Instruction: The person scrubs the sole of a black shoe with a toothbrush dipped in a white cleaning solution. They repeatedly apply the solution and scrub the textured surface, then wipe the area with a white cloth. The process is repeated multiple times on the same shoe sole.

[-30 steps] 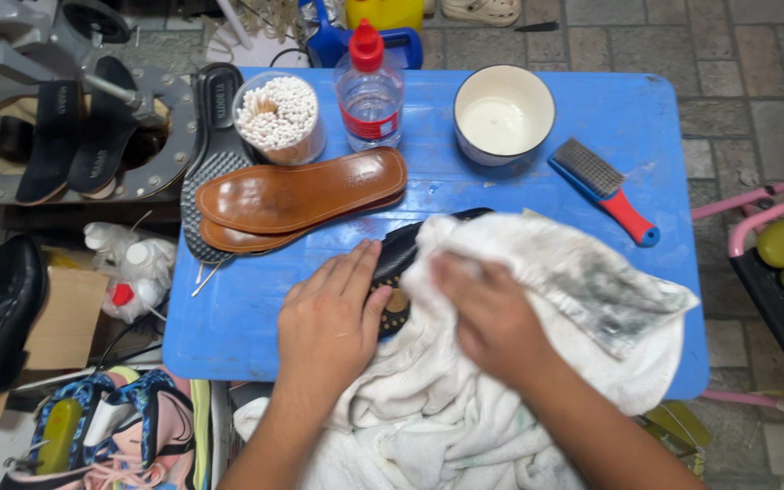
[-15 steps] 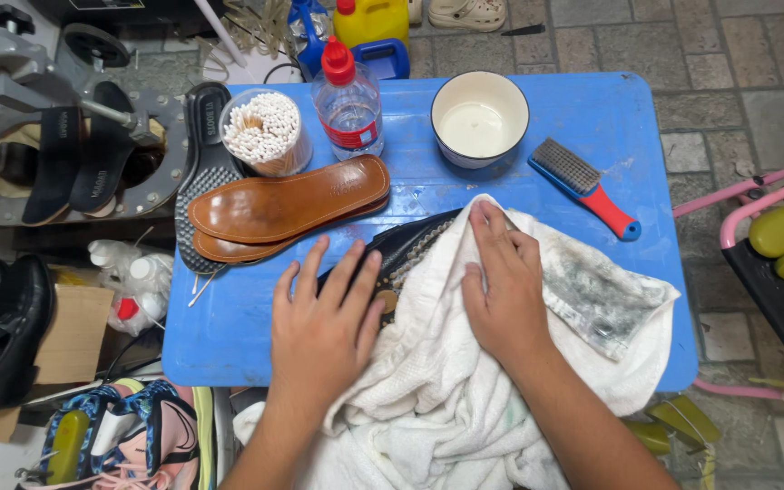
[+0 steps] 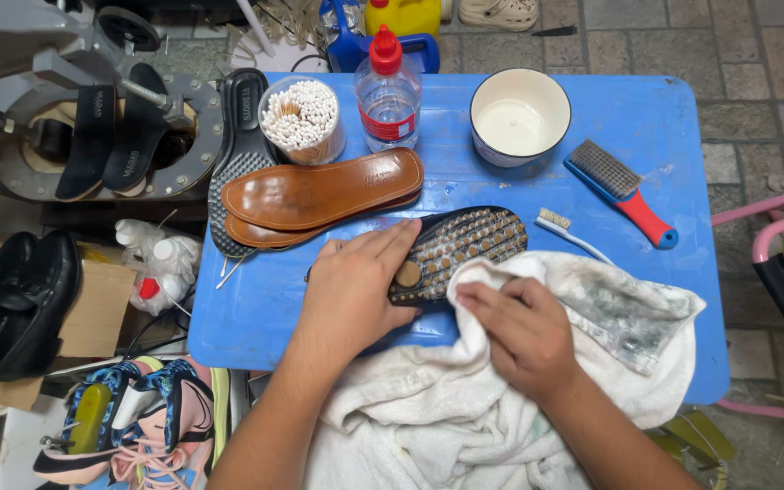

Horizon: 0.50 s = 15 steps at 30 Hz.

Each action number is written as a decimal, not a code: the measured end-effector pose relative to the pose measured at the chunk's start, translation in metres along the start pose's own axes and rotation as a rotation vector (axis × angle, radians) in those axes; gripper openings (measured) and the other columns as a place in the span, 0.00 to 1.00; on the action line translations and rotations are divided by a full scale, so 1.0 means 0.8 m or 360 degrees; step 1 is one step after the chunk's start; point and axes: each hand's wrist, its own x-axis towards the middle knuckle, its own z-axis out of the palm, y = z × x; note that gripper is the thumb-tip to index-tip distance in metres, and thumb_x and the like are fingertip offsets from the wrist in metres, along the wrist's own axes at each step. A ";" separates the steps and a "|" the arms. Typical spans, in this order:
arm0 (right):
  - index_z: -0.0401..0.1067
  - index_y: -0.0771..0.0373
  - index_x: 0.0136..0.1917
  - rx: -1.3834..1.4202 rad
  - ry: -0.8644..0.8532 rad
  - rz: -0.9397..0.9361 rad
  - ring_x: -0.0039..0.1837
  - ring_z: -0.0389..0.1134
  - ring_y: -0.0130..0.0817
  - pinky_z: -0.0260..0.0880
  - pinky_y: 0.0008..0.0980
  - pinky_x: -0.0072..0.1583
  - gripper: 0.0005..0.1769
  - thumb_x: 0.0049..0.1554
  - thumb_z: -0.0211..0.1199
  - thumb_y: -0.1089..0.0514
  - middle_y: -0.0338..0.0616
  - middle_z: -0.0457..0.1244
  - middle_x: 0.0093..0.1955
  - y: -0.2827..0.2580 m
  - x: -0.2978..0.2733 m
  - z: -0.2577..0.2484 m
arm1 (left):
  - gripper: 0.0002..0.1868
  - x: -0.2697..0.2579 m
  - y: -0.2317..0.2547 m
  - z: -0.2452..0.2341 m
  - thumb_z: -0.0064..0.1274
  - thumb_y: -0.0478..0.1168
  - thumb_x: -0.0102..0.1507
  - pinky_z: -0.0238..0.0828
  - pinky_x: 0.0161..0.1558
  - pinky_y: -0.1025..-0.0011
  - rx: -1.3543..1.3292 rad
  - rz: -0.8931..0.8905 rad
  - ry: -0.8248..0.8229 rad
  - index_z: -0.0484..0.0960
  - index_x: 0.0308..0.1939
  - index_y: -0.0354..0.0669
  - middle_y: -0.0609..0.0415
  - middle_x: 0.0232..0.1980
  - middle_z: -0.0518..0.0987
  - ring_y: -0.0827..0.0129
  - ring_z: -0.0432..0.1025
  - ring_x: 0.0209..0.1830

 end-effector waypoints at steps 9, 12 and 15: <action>0.76 0.58 0.63 -0.0161 -0.0190 -0.0153 0.64 0.65 0.44 0.64 0.39 0.64 0.26 0.50 0.66 0.63 0.40 0.66 0.69 -0.029 0.020 0.018 | 0.51 0.008 -0.014 0.004 0.72 0.47 0.42 0.69 0.55 0.55 -0.0040 0.0030 0.0028 0.72 0.70 0.47 0.50 0.63 0.79 0.56 0.75 0.59; 0.78 0.56 0.64 -0.0207 -0.0157 0.0020 0.63 0.65 0.41 0.66 0.37 0.64 0.28 0.50 0.66 0.68 0.39 0.66 0.70 -0.022 0.008 0.018 | 0.52 0.009 -0.017 -0.003 0.74 0.50 0.41 0.69 0.54 0.55 -0.0112 0.0028 -0.0031 0.72 0.69 0.46 0.48 0.61 0.80 0.53 0.75 0.57; 0.77 0.58 0.64 -0.0333 -0.0104 0.0225 0.63 0.64 0.45 0.66 0.37 0.64 0.31 0.47 0.63 0.73 0.41 0.66 0.70 -0.005 -0.013 0.009 | 0.56 0.013 -0.017 -0.010 0.75 0.51 0.37 0.69 0.55 0.56 -0.0146 -0.0006 -0.0104 0.72 0.69 0.47 0.47 0.59 0.80 0.52 0.74 0.57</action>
